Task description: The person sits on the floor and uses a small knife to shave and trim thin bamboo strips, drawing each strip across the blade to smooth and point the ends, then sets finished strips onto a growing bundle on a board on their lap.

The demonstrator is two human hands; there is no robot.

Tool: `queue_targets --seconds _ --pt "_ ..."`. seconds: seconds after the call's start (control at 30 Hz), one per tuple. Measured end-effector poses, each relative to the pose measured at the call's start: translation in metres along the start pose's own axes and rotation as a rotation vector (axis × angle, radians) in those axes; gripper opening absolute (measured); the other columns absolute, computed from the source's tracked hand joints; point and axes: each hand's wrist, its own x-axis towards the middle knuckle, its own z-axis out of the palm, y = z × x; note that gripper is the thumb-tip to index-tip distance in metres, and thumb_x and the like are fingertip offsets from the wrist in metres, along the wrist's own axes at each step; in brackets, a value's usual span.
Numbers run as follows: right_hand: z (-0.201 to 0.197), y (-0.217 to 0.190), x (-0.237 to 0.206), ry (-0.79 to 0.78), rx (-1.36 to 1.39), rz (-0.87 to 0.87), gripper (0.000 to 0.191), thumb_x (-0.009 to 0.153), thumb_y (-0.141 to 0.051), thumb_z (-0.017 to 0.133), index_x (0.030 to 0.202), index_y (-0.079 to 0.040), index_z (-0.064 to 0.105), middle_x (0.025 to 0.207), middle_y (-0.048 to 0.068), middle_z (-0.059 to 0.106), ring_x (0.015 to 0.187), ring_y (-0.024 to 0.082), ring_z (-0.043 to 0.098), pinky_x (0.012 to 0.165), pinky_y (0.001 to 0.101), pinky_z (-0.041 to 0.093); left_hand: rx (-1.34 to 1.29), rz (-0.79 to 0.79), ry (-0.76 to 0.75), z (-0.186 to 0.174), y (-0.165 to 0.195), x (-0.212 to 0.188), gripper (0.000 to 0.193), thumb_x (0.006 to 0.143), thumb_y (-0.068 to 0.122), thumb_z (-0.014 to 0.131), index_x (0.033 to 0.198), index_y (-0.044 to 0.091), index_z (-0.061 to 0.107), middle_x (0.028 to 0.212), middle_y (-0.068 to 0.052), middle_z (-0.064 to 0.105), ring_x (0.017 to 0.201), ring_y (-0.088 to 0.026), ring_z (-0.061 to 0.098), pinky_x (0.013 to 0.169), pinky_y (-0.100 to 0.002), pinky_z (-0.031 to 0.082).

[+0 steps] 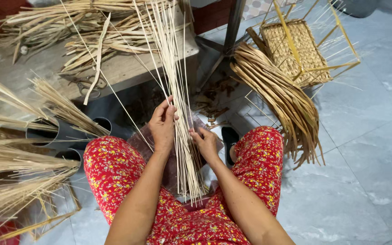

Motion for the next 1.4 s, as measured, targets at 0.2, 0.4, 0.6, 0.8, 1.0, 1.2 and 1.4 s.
queue_targets --seconds 0.2,0.4,0.6,0.8,1.0,1.2,1.4 --pt "0.004 0.004 0.006 -0.160 -0.043 0.026 0.020 0.092 -0.020 0.070 0.107 -0.008 0.076 0.077 0.003 0.073 0.069 0.008 0.064 0.065 0.0289 0.053 -0.239 -0.085 -0.050 0.002 0.036 -0.007 0.037 0.103 0.017 0.062 0.138 0.005 0.065 0.084 0.002 0.065 0.062 -0.001 0.054 0.055 -0.016 0.043" --pt "0.000 0.017 0.010 -0.077 -0.286 0.033 0.028 0.089 -0.027 0.071 0.106 -0.006 0.077 0.085 0.013 0.075 0.076 0.022 0.070 0.072 0.0385 0.054 -0.325 -0.099 -0.038 -0.012 0.050 0.005 0.035 0.104 0.017 0.063 0.135 0.002 0.067 0.076 0.001 0.063 0.057 -0.002 0.049 0.051 -0.016 0.039" --pt "-0.018 0.017 0.012 0.100 -0.303 -0.418 0.029 0.108 -0.028 0.059 0.115 -0.002 0.072 0.100 0.016 0.073 0.089 0.030 0.069 0.081 0.0417 0.054 -0.227 -0.111 -0.117 -0.018 0.059 0.007 0.036 0.104 0.018 0.062 0.138 0.006 0.065 0.069 0.003 0.061 0.052 -0.001 0.047 0.047 -0.016 0.036" --pt "-0.072 -0.070 -0.034 -0.173 0.385 -0.014 0.048 0.103 -0.029 0.055 0.145 -0.006 0.056 0.080 0.004 0.065 0.054 0.007 0.047 0.048 0.0215 0.038 -0.123 -0.341 -0.347 -0.025 0.099 -0.047 0.036 0.101 0.020 0.060 0.135 0.012 0.068 0.061 0.003 0.058 0.042 -0.001 0.043 0.039 -0.016 0.032" --pt "-0.114 -0.159 -0.095 -0.466 0.605 -0.033 0.053 0.101 -0.019 0.056 0.152 -0.006 0.046 0.077 0.005 0.063 0.056 0.006 0.047 0.049 0.0201 0.038 0.175 -0.376 -0.633 -0.036 0.169 -0.102 0.034 0.100 0.018 0.062 0.132 0.015 0.072 0.061 0.005 0.057 0.049 -0.001 0.049 0.045 -0.019 0.039" --pt "-0.156 -0.166 -0.106 -0.228 0.846 -0.259 0.030 0.108 -0.015 0.058 0.135 -0.001 0.056 0.077 0.007 0.061 0.056 0.009 0.048 0.050 0.0239 0.040 0.707 0.165 -0.658 -0.090 0.212 -0.117 0.032 0.092 0.016 0.068 0.124 0.018 0.075 0.081 -0.005 0.073 0.067 -0.008 0.065 0.060 -0.024 0.053" --pt "-0.190 -0.150 -0.107 -0.004 0.874 -0.332 0.027 0.106 -0.013 0.058 0.131 -0.005 0.059 0.077 0.006 0.062 0.056 0.009 0.051 0.050 0.0230 0.042 0.947 0.133 -0.842 -0.209 0.200 -0.085 0.037 0.090 0.015 0.069 0.127 0.016 0.071 0.107 -0.007 0.078 0.090 -0.013 0.074 0.077 -0.025 0.056"
